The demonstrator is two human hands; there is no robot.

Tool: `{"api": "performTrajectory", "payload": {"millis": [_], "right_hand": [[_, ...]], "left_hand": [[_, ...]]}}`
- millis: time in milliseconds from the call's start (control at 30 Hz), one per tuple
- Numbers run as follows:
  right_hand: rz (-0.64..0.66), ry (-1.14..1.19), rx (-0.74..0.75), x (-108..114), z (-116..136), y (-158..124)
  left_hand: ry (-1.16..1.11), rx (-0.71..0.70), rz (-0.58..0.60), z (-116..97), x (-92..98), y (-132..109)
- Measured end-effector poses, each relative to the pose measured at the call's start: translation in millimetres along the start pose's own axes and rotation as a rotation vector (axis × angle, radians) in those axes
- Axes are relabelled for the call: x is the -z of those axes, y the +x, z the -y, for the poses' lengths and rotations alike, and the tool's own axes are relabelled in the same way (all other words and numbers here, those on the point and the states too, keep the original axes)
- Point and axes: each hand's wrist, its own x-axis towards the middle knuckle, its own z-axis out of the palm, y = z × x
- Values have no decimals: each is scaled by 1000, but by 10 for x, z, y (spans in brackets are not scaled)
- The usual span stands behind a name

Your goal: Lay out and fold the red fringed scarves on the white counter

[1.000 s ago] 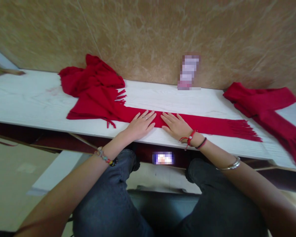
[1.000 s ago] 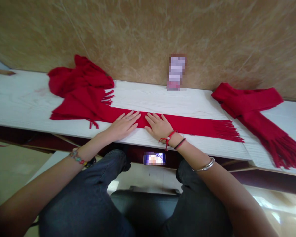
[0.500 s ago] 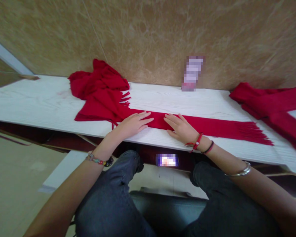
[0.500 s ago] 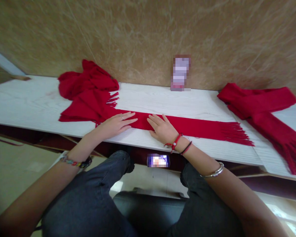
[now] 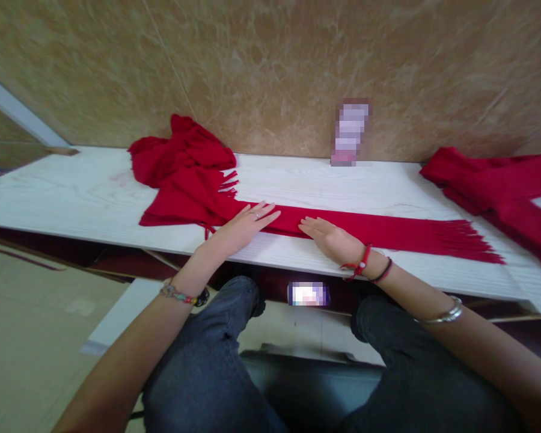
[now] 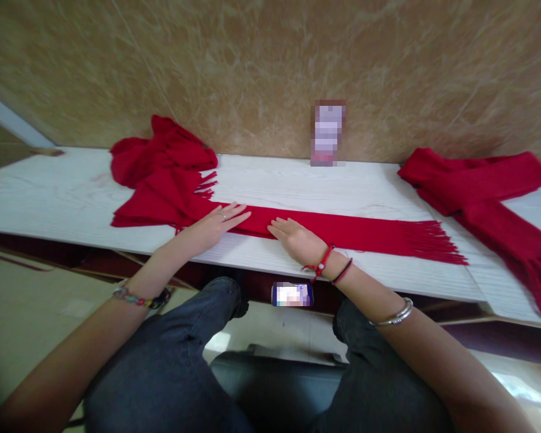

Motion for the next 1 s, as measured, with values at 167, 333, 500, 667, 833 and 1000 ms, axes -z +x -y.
{"api": "performTrajectory", "payload": {"millis": [167,333,500,667,833,1000], "right_hand": [[-18,9,46,-5,-25,-19],[65,-13,37,-13,-47,-19],[82,12,22,52,-16,-38],[20,-2,-136,169,164,322],[159,-83,-229,52,335,800],[203,-53,-173,-138,256,788]], "left_hand": [[-33,43,29,-27,-5,-13],[-48,70,150,-15,-27,-44],[-108,89,179,-40,8,-76],[-123,150,96,-50,-1,-95],[-63,309,64,6,-82,-110],[-40,289,82,20,-109,-151]]}}
